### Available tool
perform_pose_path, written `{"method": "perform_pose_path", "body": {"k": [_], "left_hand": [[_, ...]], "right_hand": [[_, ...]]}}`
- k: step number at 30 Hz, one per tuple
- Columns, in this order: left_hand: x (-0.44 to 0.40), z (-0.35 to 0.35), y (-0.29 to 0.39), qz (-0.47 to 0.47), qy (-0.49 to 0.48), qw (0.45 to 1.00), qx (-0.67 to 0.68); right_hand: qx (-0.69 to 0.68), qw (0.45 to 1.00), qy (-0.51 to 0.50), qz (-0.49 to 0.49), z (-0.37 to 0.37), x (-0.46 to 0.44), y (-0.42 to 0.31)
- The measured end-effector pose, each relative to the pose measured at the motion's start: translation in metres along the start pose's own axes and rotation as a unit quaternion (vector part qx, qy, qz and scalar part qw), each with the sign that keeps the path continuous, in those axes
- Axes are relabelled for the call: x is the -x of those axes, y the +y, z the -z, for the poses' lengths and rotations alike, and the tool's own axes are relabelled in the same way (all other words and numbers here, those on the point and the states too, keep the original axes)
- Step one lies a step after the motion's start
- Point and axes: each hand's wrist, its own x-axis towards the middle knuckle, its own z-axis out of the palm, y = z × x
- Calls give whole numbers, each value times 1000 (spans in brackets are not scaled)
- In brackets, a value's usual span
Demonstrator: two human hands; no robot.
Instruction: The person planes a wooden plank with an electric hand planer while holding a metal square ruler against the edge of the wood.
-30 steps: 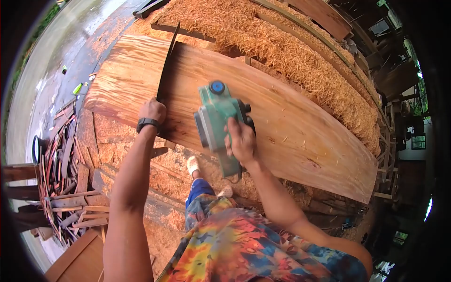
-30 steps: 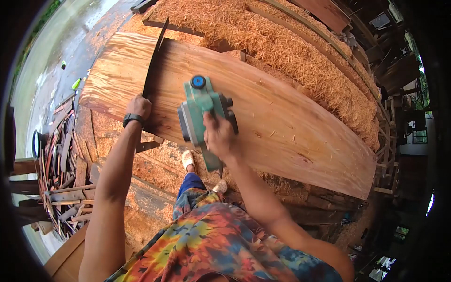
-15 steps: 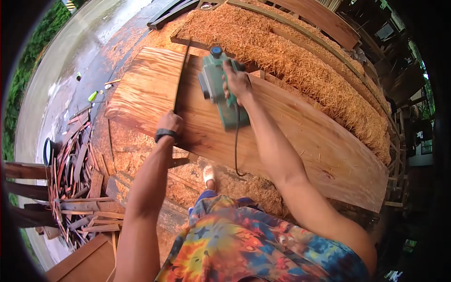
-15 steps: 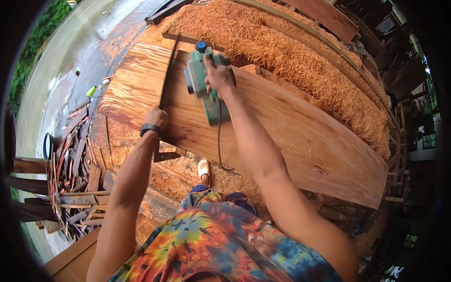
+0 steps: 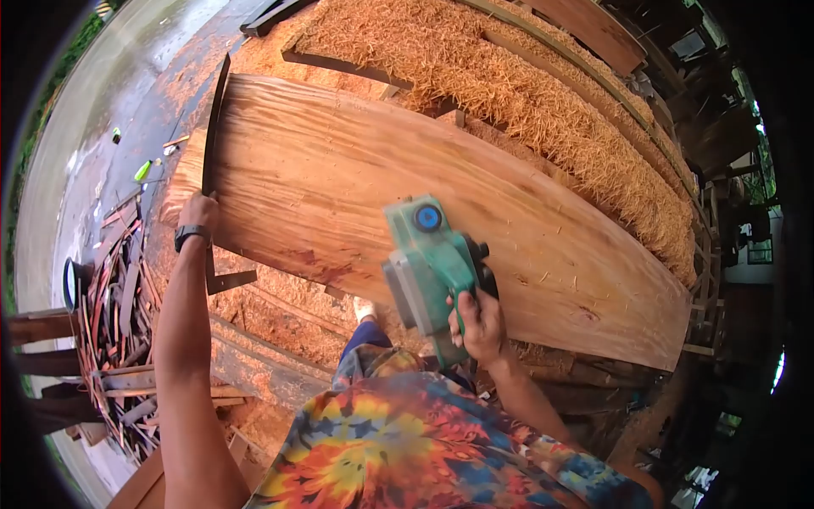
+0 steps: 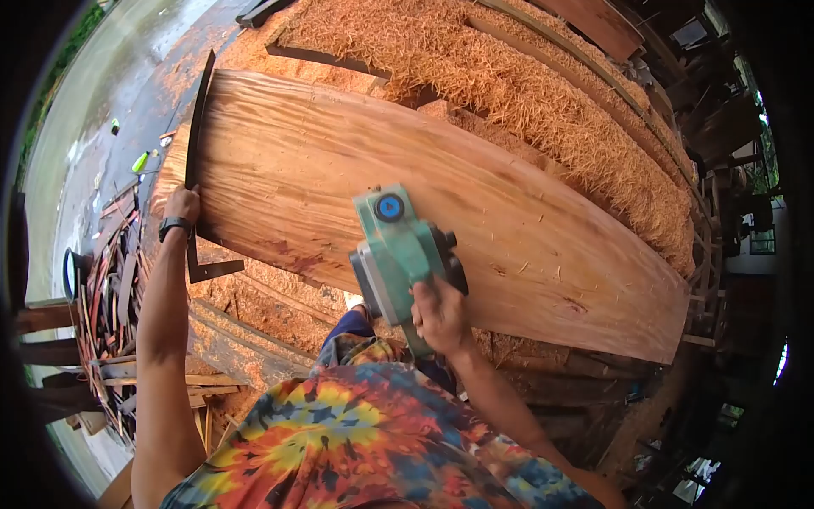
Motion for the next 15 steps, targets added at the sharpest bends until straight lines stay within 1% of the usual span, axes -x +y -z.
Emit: {"method": "perform_pose_path", "body": {"k": [4,7,9,11,13,15], "left_hand": [[8,9,5,-12,9,1000,10],[5,8,3,-13,-11,1000,9],[7,11,3,-11,0,1000,20],[5,9,4,-13,7,1000,22],[9,12,8,-22,3,1000,14],[7,11,7,-28,-3,1000,-4]], "right_hand": [[-2,1000,24,21,-25,-75,-29],[17,999,30,29,-45,-152,-49],[-14,998,35,40,-62,-209,-61],[32,997,14,65,-69,-254,-80],[18,998,5,56,-76,-283,-91],[8,1000,-4,29,-78,-286,-95]]}}
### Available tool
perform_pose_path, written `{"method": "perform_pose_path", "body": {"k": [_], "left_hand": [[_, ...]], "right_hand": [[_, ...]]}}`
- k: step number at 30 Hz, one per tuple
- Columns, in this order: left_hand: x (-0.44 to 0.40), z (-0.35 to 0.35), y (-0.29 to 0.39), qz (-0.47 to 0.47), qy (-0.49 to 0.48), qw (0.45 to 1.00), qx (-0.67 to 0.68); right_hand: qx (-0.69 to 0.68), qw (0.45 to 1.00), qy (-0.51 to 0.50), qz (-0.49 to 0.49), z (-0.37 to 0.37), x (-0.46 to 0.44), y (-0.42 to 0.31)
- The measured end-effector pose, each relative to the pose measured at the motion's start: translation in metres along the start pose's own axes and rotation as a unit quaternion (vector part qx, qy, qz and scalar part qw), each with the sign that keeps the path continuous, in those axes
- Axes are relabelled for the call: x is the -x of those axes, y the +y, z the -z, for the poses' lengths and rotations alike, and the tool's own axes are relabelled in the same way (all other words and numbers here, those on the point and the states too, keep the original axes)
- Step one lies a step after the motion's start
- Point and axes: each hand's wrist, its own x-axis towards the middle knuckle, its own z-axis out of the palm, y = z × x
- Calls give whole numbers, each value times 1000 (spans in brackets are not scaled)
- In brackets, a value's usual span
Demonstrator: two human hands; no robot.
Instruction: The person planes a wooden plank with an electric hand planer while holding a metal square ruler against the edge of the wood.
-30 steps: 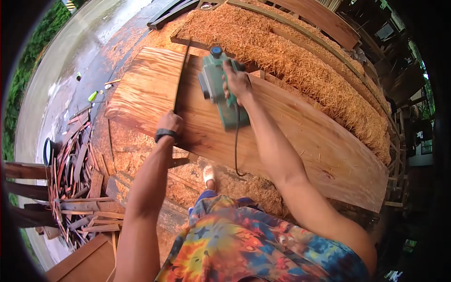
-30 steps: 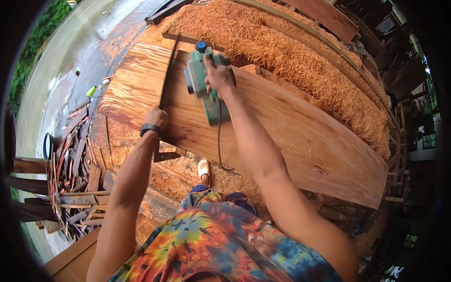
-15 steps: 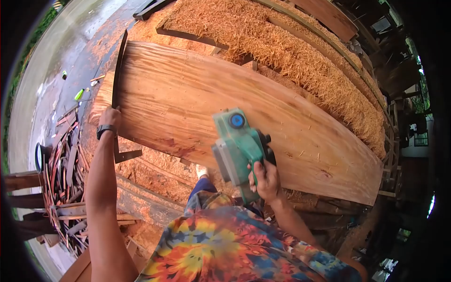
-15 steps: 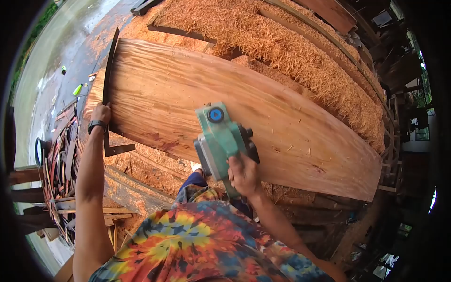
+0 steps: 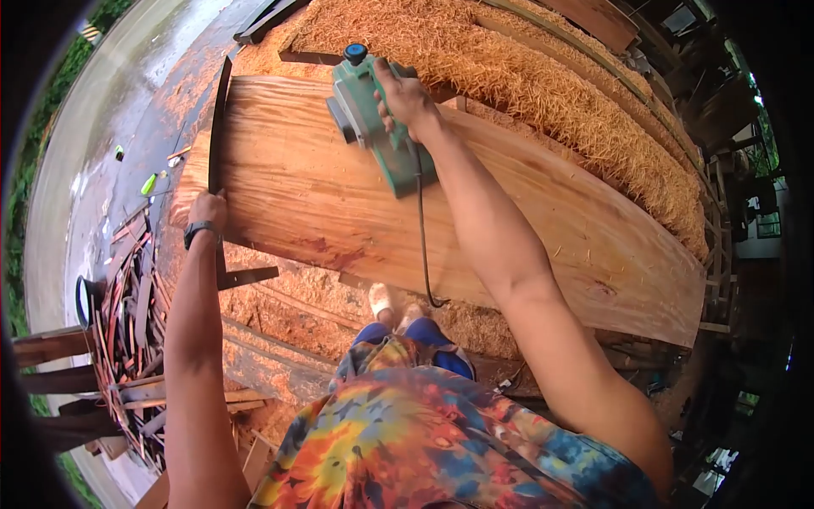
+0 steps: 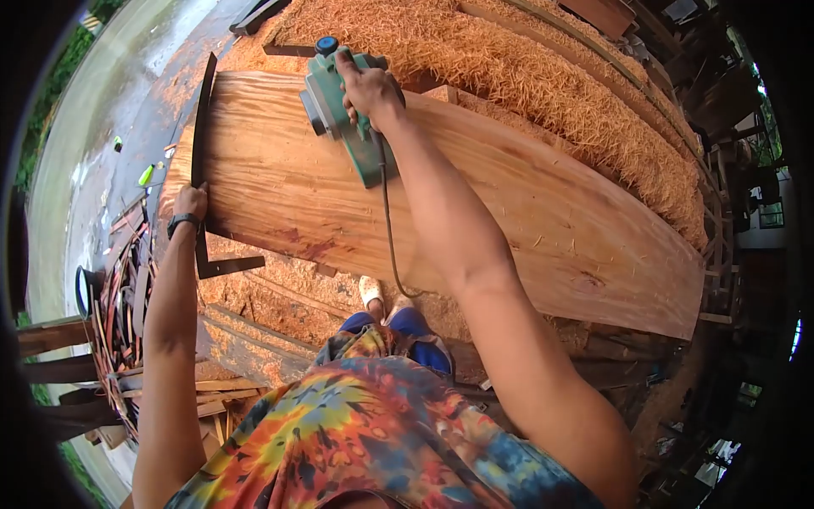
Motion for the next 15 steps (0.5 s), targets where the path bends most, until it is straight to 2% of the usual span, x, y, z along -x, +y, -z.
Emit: {"method": "perform_pose_path", "body": {"k": [2,6,9,12,13,15], "left_hand": [[-5,-8,-4,7,19,1000,7],[-11,-13,-7,26,35,999,13],[-11,-10,-7,41,8,998,42],[-14,-13,-14,33,24,997,69],[-14,-14,-17,31,27,996,78],[-18,-16,-23,28,14,995,97]], "right_hand": [[-2,1000,-5,-8,6,12,3],[-14,999,1,31,29,96,39],[-14,999,7,-40,53,197,57],[3,999,4,-35,78,290,78],[8,999,4,-54,86,308,84],[6,999,-7,-31,90,317,87]]}}
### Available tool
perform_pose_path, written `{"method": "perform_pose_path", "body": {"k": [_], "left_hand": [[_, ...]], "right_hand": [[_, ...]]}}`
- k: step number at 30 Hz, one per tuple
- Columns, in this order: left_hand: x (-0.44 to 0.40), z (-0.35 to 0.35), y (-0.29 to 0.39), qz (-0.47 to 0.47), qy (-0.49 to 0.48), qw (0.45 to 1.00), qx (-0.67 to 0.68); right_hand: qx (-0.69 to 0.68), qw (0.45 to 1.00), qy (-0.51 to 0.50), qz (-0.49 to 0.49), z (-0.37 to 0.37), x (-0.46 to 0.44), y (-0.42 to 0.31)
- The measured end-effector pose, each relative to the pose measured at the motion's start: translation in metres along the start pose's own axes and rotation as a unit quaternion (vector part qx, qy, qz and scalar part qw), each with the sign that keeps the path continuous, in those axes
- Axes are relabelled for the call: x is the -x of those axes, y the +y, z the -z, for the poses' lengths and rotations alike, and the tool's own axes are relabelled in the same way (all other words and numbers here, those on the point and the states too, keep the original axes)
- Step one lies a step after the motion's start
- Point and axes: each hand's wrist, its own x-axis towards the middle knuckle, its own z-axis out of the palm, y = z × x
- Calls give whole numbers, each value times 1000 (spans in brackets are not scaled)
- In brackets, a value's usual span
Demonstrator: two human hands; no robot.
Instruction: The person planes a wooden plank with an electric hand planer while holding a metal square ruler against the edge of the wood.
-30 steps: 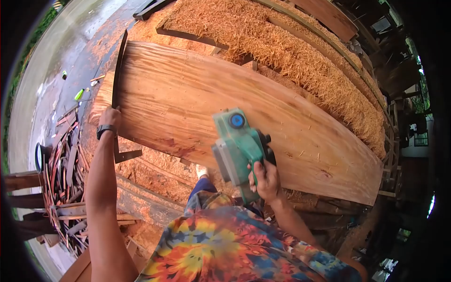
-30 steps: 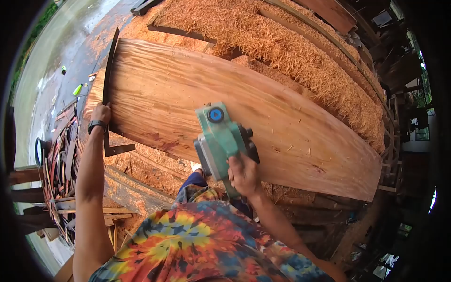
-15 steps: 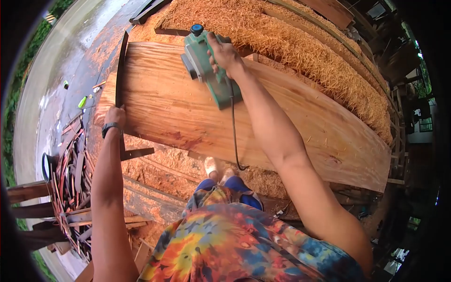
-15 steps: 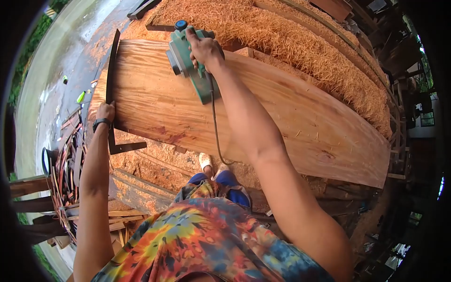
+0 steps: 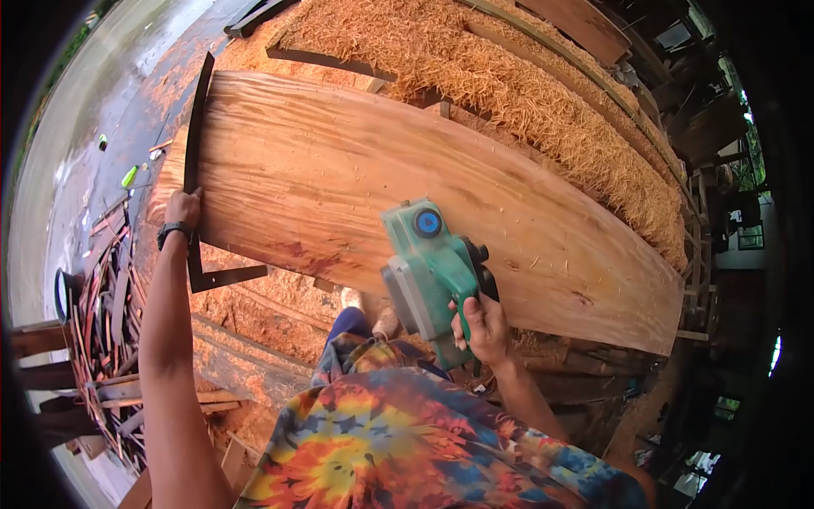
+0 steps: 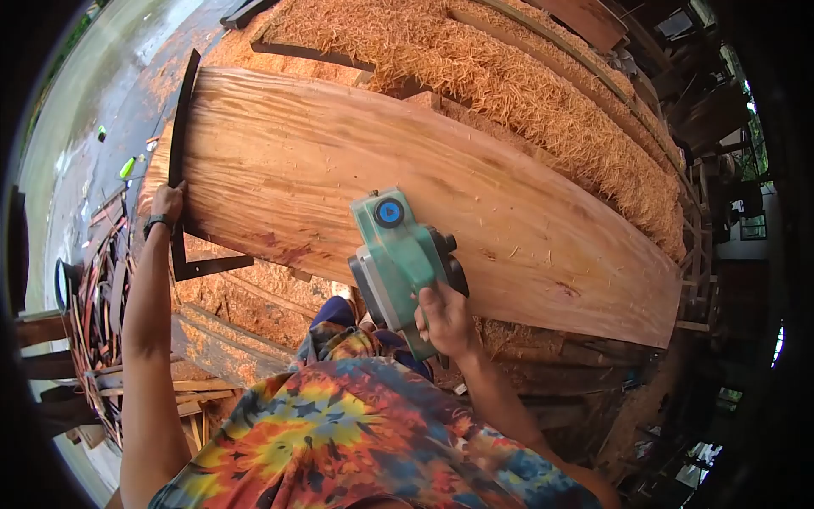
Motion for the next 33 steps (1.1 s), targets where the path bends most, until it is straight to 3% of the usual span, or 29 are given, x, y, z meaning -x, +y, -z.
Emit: {"method": "perform_pose_path", "body": {"k": [4,11,13,17,23,27,28,29,31,33], "left_hand": [[2,-1,-1,-17,5,1000,8],[-5,-7,-8,-22,5,1000,-15],[-10,-10,-12,-29,3,999,-29],[-15,-12,-15,-42,6,998,-44],[-25,-16,-23,-84,41,995,-44],[-30,-22,-32,-69,17,995,-66],[-22,-16,-24,-64,10,996,-64],[-21,-17,-24,-64,28,996,-54],[-19,-22,-26,-65,63,995,-33],[-16,-17,-23,-52,30,997,-49]], "right_hand": [[-10,1000,0,8,-5,-34,-16],[26,1000,16,8,-37,-197,-66],[-3,998,18,52,-49,-249,-72],[34,998,7,55,-62,-304,-90],[22,998,-16,53,-47,-248,-78],[18,1000,13,-2,-13,-126,-34],[-39,999,0,-22,-6,-83,-34],[21,1000,1,-6,4,-49,-26],[-29,999,6,-16,20,6,3],[-16,1000,8,-13,24,20,5]]}}
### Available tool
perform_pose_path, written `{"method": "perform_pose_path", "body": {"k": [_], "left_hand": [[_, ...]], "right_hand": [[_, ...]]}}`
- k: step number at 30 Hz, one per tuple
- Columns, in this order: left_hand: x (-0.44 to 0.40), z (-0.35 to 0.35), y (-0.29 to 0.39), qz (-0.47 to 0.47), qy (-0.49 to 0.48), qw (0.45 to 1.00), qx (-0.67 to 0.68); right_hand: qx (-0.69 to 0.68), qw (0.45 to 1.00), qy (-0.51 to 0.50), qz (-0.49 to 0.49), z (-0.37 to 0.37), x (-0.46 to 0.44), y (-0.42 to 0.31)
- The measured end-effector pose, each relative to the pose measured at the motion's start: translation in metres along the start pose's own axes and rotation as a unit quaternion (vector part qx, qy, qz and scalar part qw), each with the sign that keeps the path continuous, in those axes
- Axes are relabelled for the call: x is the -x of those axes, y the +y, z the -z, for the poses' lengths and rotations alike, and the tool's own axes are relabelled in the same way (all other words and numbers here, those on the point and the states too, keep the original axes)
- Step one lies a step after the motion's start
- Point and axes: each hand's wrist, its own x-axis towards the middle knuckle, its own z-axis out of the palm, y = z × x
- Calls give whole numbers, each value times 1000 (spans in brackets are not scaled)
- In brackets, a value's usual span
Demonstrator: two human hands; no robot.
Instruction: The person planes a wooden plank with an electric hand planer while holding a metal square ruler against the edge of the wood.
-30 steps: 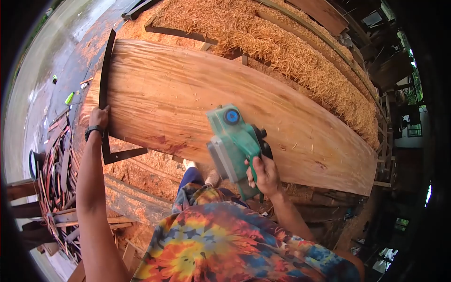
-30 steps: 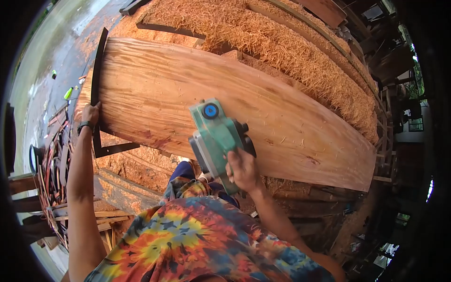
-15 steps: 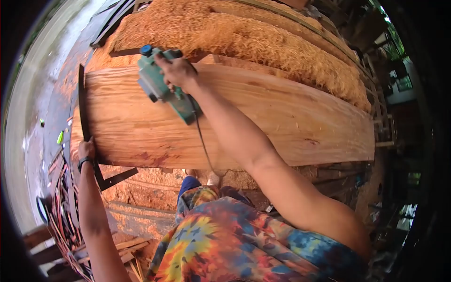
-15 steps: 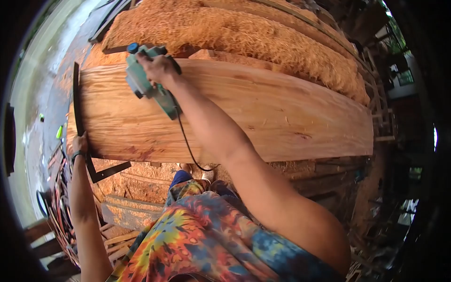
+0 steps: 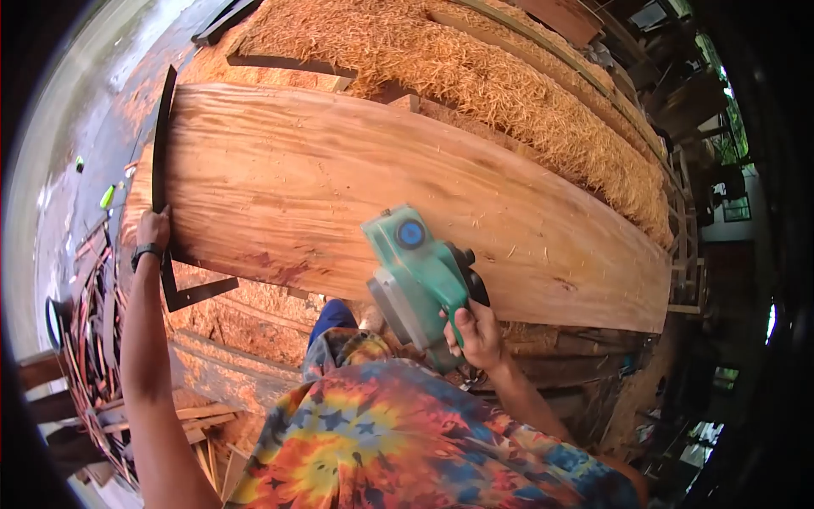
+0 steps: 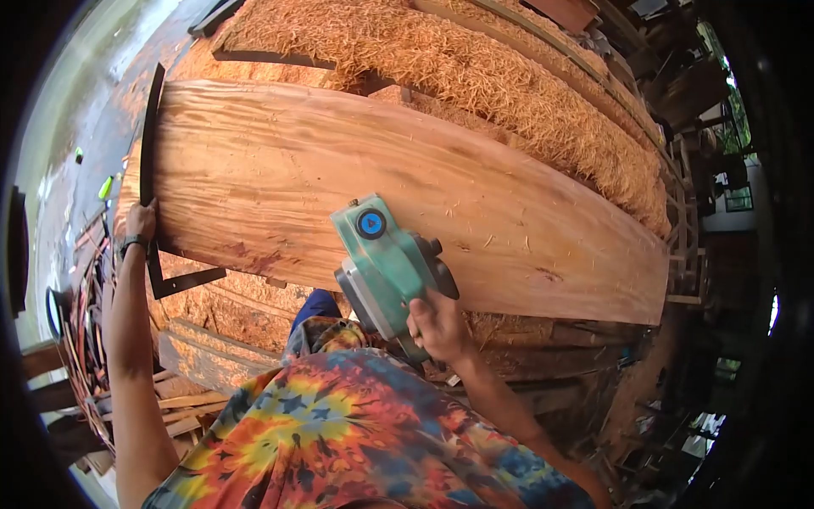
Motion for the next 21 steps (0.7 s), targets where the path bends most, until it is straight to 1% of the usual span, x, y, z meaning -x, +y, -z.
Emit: {"method": "perform_pose_path", "body": {"k": [2,3,6,10,12,13,14,16,18,20,21], "left_hand": [[0,1,1,-24,-10,1000,-1],[1,3,2,3,-11,1000,22],[4,2,3,14,2,999,35],[8,7,9,0,-5,999,32],[5,3,4,-1,-5,1000,15],[14,16,19,26,-28,999,22],[11,14,17,25,-29,999,13],[7,11,15,21,-26,999,-2],[11,18,20,40,-29,999,5],[9,14,21,43,-34,998,11],[11,15,21,32,-19,999,11]], "right_hand": [[-5,1000,15,13,-4,-2,-6],[45,999,-5,23,-1,-13,-10],[63,997,19,30,-11,-65,-29],[56,997,29,41,-23,-168,-61],[52,993,34,96,-29,-232,-79],[54,995,44,77,-29,-263,-87],[39,992,49,111,-36,-284,-101],[24,995,41,90,-37,-328,-110],[2,996,41,76,-43,-335,-116],[-12,997,28,64,-42,-319,-105],[-18,998,20,57,-42,-303,-99]]}}
